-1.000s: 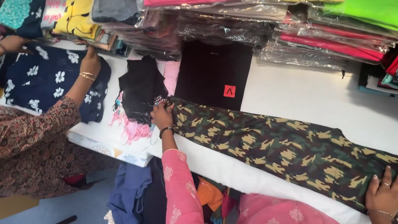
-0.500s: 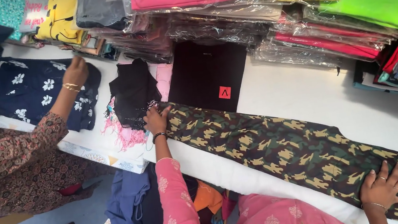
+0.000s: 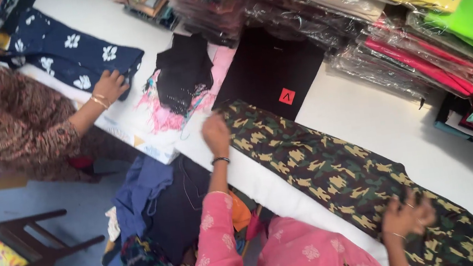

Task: The person folds various clothing items on a white table, including a red t-shirt, yellow shorts, a black t-shirt, beige shorts, and camouflage pants. They smooth out each item before folding it neatly and placing it into a cardboard box.

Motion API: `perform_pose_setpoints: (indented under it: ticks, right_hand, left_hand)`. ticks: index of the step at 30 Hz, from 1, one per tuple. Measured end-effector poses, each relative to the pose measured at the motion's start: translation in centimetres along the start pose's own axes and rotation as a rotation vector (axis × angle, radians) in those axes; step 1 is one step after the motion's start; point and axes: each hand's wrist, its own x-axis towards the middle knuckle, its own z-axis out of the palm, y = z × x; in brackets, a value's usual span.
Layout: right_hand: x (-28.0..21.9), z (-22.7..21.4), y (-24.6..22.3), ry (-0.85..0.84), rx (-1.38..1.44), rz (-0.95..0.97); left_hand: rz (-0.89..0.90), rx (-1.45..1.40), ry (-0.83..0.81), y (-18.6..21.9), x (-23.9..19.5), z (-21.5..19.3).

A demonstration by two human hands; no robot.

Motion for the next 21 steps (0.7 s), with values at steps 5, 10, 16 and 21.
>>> perform_pose_setpoints:
  ticks: [5, 10, 16, 21]
  right_hand:
    - [0.3, -1.2, -10.2, -0.672, 0.918, 0.164]
    - [-1.5, 0.2, -8.7, -0.926, 1.673, 0.652]
    - [0.3, -4.2, -0.7, -0.53, 1.362, 0.6]
    - [0.5, -9.4, 7.9, -0.174, 0.937, 0.622]
  left_hand:
    - [0.219, -0.314, -0.167, 16.5, -11.1, -2.1]
    - [0.176, -0.357, -0.86, 27.8, -21.5, -2.4]
    - [0.122, -1.02, -1.108, 25.5, -27.3, 0.0]
    - [0.495, -0.47, -0.775, 23.6, -22.3, -2.4]
